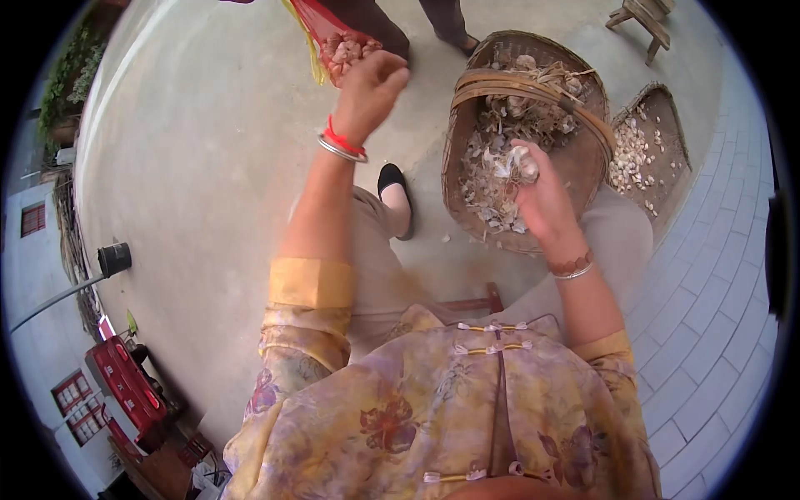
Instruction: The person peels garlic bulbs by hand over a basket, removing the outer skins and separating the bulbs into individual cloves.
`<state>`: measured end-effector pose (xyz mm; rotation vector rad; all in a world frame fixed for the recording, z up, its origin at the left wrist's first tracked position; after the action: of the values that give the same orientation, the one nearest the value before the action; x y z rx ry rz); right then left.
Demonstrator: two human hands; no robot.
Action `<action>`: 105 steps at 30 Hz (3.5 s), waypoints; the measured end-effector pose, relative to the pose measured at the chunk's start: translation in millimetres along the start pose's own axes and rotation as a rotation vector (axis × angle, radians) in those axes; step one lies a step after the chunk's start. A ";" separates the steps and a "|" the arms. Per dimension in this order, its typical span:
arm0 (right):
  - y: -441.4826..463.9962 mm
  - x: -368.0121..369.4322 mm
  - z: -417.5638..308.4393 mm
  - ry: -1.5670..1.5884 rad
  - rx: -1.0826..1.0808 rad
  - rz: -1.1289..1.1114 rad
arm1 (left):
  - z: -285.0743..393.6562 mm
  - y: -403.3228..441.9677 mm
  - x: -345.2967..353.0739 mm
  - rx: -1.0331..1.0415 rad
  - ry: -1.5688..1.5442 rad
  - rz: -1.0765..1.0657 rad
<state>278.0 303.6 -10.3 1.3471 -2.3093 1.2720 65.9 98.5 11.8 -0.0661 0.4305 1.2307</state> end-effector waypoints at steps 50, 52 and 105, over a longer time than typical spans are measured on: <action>-16.4 -0.5 -25.6 -0.719 -0.914 0.207 | 93.6 -96.7 149.1 0.264 0.126 -0.140; -16.1 -0.9 -25.1 -0.727 -0.949 0.206 | 93.1 -99.3 153.0 0.293 0.146 -0.044; -9.8 -8.6 -36.1 -0.923 -1.204 0.212 | 80.0 -100.2 162.3 0.183 0.045 -0.217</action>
<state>281.6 333.8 13.2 1.2415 -2.8437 -0.9611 223.8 232.1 9.8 0.0157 0.5582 0.9739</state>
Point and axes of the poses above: each hand's wrist, its own y-axis towards the middle knuckle, its own x-axis out of the palm, z = x × y, the point moved 2 cm from there along y, towards the middle knuckle, and after that the axes turned 9 degrees about z, right-handed, at the moved point
